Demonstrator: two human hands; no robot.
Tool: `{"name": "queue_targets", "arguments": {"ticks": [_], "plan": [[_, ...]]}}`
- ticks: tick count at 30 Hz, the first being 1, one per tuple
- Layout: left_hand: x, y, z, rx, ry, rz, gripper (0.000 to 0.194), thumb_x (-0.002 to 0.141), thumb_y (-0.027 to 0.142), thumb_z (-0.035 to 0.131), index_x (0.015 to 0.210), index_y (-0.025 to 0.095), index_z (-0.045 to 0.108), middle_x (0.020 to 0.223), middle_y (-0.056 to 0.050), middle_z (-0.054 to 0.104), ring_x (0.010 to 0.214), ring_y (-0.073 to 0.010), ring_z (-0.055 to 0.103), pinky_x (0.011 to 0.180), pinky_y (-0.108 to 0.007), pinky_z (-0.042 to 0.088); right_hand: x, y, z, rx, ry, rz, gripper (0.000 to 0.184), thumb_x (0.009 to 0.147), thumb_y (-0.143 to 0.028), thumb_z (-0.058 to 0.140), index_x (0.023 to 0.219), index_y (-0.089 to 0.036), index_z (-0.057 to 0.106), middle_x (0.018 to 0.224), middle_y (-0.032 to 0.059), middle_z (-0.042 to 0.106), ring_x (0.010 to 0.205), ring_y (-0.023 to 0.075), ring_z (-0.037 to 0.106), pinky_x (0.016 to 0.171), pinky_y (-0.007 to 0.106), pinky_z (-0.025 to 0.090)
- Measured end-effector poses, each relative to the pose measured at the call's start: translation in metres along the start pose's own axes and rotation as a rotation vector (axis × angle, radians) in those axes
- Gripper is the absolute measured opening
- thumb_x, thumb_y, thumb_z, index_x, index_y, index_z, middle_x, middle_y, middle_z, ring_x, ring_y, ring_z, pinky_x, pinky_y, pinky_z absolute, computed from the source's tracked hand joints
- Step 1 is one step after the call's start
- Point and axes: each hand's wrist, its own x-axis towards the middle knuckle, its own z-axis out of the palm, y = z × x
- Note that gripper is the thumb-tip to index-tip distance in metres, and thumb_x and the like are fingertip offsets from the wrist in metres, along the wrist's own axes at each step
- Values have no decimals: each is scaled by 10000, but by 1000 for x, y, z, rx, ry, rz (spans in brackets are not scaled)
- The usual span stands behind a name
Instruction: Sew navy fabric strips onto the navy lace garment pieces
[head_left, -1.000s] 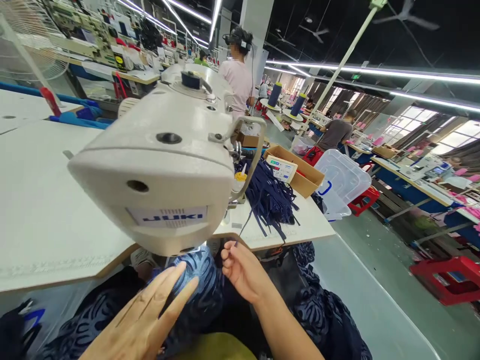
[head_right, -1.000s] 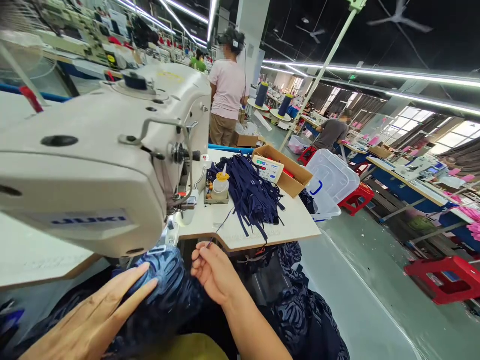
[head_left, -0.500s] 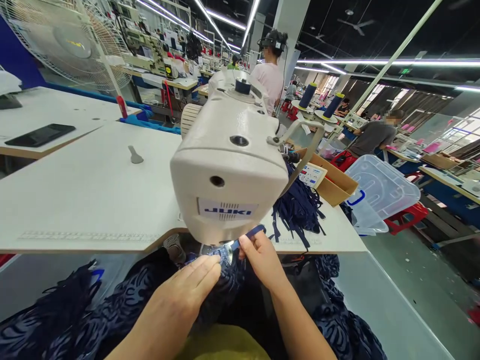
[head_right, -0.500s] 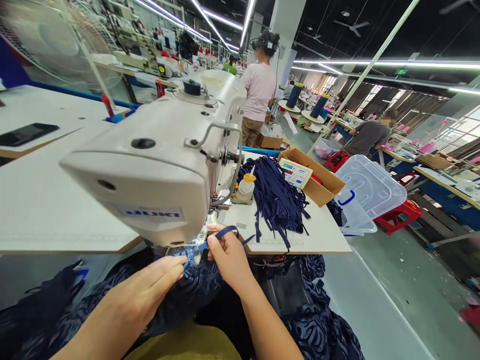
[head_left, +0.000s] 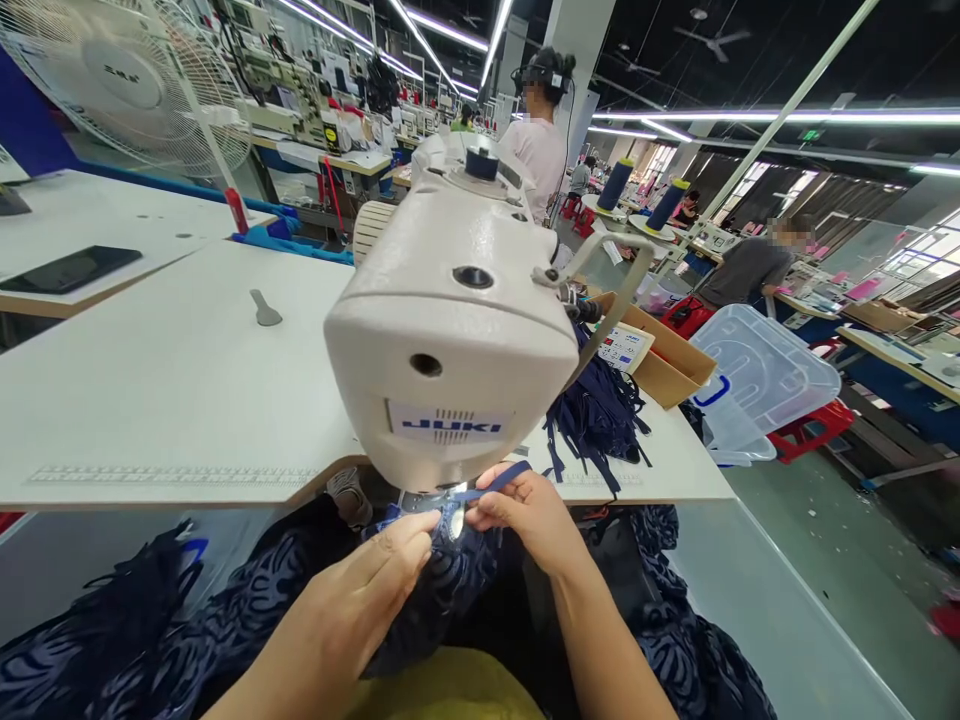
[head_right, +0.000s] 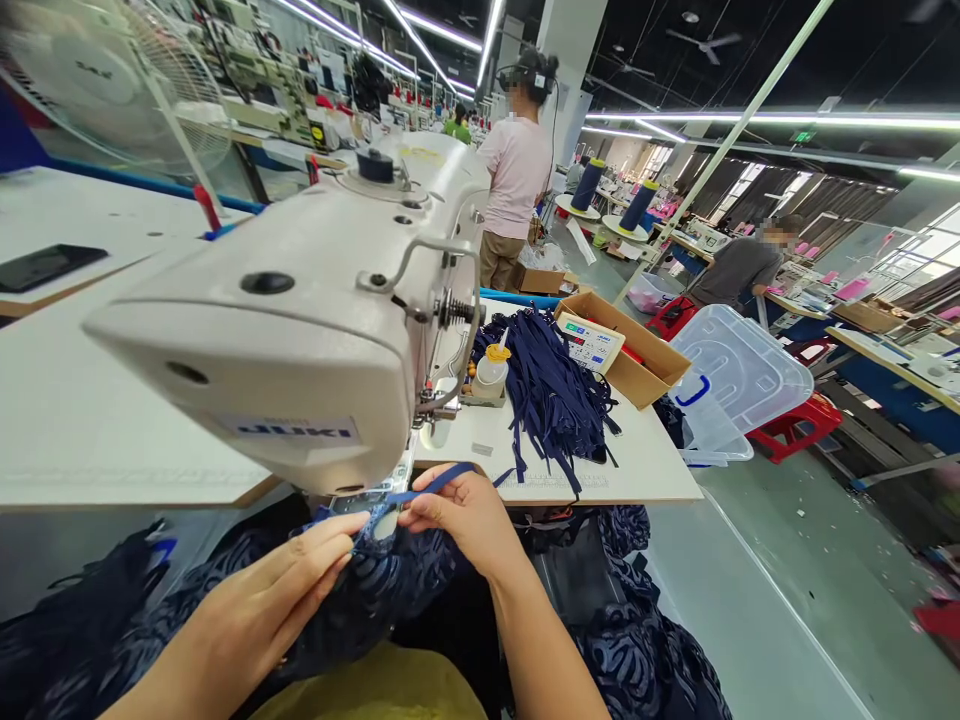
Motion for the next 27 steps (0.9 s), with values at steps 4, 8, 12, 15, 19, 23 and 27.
{"name": "queue_targets", "arguments": {"ticks": [4,8,12,15,19,23,27], "plan": [[-1,-3,2,13,13,21,305,929,158,421,1213,151,533,1256,-74,624,1167,-135,579,1033,-229,427,1,-2,4,-109,40,-44,300,725,-416,715,745,-146,586,602,-6,633,479,104,598,483,208,486],[1,0,-1,115,27,122,321,937,125,380,1178,188,582,1256,-39,631,1203,-132,550,1050,-256,429,4,4,11,-249,54,-113,248,793,-394,650,833,-160,577,611,-40,588,446,65,498,432,175,405],[7,5,-7,219,-39,135,403,924,42,346,1226,184,572,1282,-7,614,1264,-103,484,1125,-255,334,6,5,14,-310,35,-131,202,817,-365,618,819,-173,560,558,-70,491,461,64,437,445,177,368],[8,7,-9,255,-58,152,415,922,42,347,1249,183,560,1317,2,588,1284,-105,460,1131,-254,321,7,2,14,-327,14,-114,219,805,-382,623,786,-175,554,543,-74,459,464,72,423,448,188,356],[7,7,-3,276,-42,162,431,912,33,344,1254,182,559,1332,12,575,1269,-112,469,1133,-260,304,8,-3,14,-353,4,-109,208,808,-366,612,777,-168,556,542,-78,439,461,67,397,456,190,340],[6,8,2,250,-9,129,455,907,10,312,1251,169,562,1327,6,577,1256,-123,470,1139,-273,274,7,-4,12,-386,-9,-100,224,808,-384,615,770,-167,575,552,-74,441,477,72,401,470,193,346],[5,9,2,237,-32,120,451,914,23,312,1270,171,547,1338,3,567,1263,-122,457,1133,-269,274,8,-6,11,-418,-18,-105,257,797,-420,626,756,-169,584,549,-70,447,481,79,415,471,199,358]]}}
